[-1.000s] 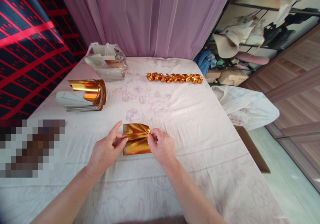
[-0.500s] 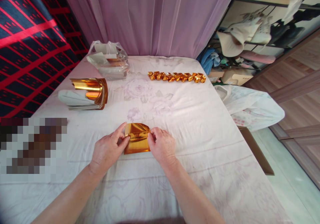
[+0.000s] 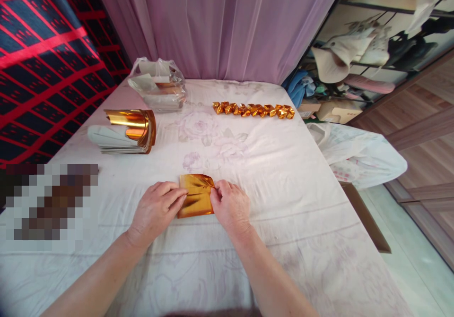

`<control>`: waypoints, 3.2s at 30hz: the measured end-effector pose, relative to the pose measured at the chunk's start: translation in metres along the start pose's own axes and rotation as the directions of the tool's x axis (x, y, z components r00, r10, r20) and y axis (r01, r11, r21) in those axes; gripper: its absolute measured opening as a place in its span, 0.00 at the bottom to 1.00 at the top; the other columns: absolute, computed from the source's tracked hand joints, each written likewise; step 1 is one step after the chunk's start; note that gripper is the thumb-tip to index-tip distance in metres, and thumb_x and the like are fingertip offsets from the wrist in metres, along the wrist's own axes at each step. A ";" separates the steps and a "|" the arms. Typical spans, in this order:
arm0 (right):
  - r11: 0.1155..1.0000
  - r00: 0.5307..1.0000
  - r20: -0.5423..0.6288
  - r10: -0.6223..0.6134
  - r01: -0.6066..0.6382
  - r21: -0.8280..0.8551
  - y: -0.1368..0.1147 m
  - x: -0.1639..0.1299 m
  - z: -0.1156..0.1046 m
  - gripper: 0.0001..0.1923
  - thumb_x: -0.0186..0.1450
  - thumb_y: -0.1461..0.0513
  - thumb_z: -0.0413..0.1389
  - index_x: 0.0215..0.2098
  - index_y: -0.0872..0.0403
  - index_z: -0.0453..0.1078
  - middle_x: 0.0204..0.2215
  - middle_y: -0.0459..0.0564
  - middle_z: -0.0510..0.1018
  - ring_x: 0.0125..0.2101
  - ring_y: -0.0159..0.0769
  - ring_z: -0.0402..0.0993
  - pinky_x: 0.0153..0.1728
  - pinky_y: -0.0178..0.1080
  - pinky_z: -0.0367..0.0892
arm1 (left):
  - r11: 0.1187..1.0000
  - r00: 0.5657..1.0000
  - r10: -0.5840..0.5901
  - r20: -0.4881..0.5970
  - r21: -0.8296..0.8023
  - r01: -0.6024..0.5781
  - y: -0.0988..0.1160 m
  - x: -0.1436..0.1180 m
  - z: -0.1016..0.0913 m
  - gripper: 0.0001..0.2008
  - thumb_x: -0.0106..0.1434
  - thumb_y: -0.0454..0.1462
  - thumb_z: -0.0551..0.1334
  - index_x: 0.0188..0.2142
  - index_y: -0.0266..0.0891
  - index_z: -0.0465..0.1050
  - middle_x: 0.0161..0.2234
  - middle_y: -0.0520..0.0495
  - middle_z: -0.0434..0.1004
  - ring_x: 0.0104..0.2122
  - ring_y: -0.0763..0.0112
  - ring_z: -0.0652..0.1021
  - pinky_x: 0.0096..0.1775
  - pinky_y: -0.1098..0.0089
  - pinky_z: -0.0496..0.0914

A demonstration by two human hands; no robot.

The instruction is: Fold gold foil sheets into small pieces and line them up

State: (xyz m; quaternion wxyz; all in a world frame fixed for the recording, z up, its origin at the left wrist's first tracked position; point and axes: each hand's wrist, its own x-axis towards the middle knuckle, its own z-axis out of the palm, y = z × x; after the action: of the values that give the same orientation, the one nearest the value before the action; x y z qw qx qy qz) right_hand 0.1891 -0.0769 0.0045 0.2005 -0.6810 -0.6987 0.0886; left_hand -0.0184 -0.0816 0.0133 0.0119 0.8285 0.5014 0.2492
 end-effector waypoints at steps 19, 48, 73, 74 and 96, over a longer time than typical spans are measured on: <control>0.896 0.912 -0.087 -0.401 0.410 0.173 0.006 -0.003 -0.007 0.16 0.71 0.61 0.49 0.49 0.52 0.77 0.42 0.52 0.78 0.43 0.39 0.72 0.47 0.42 0.68 | 0.986 0.969 0.116 0.219 -0.141 -0.087 0.004 0.003 -0.005 0.14 0.71 0.43 0.55 0.44 0.42 0.78 0.48 0.45 0.81 0.49 0.60 0.77 0.51 0.55 0.64; 0.950 0.955 0.035 -0.293 0.295 -0.103 0.012 -0.017 -0.010 0.16 0.69 0.55 0.54 0.52 0.51 0.75 0.44 0.54 0.76 0.43 0.45 0.69 0.42 0.46 0.65 | 0.985 0.974 -0.023 0.224 -0.161 0.060 -0.014 0.000 -0.010 0.16 0.70 0.42 0.53 0.37 0.46 0.80 0.44 0.50 0.84 0.49 0.58 0.77 0.52 0.52 0.67; 0.922 0.912 0.133 -0.387 0.387 0.031 0.025 -0.015 -0.022 0.32 0.62 0.43 0.60 0.56 0.54 0.71 0.48 0.56 0.74 0.48 0.47 0.68 0.47 0.48 0.66 | 0.996 0.949 0.070 0.307 -0.067 -0.052 -0.011 0.000 -0.021 0.24 0.58 0.54 0.67 0.50 0.47 0.77 0.49 0.46 0.77 0.50 0.55 0.73 0.56 0.50 0.58; 0.919 0.910 0.129 -0.394 0.393 0.037 0.026 -0.015 -0.022 0.32 0.62 0.43 0.60 0.56 0.54 0.71 0.48 0.56 0.74 0.47 0.47 0.68 0.47 0.48 0.65 | 0.997 0.949 0.068 0.308 -0.062 -0.051 -0.011 -0.001 -0.020 0.25 0.57 0.54 0.68 0.50 0.47 0.77 0.49 0.46 0.77 0.50 0.55 0.73 0.57 0.50 0.57; 0.953 0.960 -0.147 -0.239 0.261 0.155 0.022 -0.009 0.001 0.10 0.67 0.55 0.57 0.34 0.50 0.78 0.35 0.48 0.80 0.35 0.38 0.73 0.40 0.41 0.63 | 0.994 0.991 -0.015 0.130 -0.104 0.029 -0.006 -0.003 -0.007 0.14 0.70 0.44 0.55 0.47 0.41 0.76 0.44 0.45 0.80 0.46 0.59 0.76 0.50 0.54 0.64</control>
State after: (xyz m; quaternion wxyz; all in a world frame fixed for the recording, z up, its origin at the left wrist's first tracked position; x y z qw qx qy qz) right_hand 0.2085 -0.0846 -0.0065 0.3124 -0.5711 -0.7549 0.0793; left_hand -0.0272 -0.0831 0.0162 0.0909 0.8354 0.4950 0.2210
